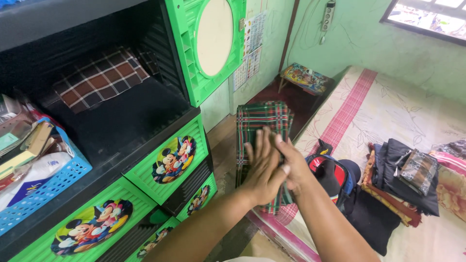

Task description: Organizing and folding items in a bedroom cabinet and dresser.

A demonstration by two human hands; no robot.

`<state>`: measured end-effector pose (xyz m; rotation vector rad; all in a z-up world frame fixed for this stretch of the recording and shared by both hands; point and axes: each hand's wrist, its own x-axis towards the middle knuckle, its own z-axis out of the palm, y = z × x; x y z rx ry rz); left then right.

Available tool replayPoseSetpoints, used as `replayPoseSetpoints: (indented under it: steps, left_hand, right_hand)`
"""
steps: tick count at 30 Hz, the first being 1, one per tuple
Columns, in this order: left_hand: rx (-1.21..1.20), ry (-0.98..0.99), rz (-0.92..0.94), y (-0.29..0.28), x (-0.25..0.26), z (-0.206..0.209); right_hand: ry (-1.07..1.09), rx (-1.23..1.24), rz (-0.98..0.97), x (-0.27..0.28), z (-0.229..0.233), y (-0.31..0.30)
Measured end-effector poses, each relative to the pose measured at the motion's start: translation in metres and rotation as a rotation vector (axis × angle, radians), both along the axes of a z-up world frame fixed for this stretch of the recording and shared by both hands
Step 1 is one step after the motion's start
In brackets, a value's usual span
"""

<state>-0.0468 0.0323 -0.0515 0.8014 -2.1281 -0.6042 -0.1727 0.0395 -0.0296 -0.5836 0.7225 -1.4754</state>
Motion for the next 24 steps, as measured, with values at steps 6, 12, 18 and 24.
replayPoseSetpoints:
  steps: [6, 12, 18, 24]
  left_hand:
    - [0.345, 0.644, -0.235, -0.022, 0.017, 0.008]
    - [1.188, 0.762, -0.596, -0.013, 0.013, 0.0]
    - [0.915, 0.259, -0.579, -0.007, -0.004, 0.009]
    - [1.069, 0.754, -0.766, -0.05, -0.034, -0.013]
  right_hand:
    - [0.158, 0.0, -0.151, -0.039, 0.02, 0.013]
    - [-0.327, -0.163, -0.05, -0.093, 0.008, 0.03]
    - [-0.207, -0.096, -0.215, -0.128, -0.003, 0.056]
    - [-0.128, -0.029, -0.067, -0.161, -0.029, 0.086]
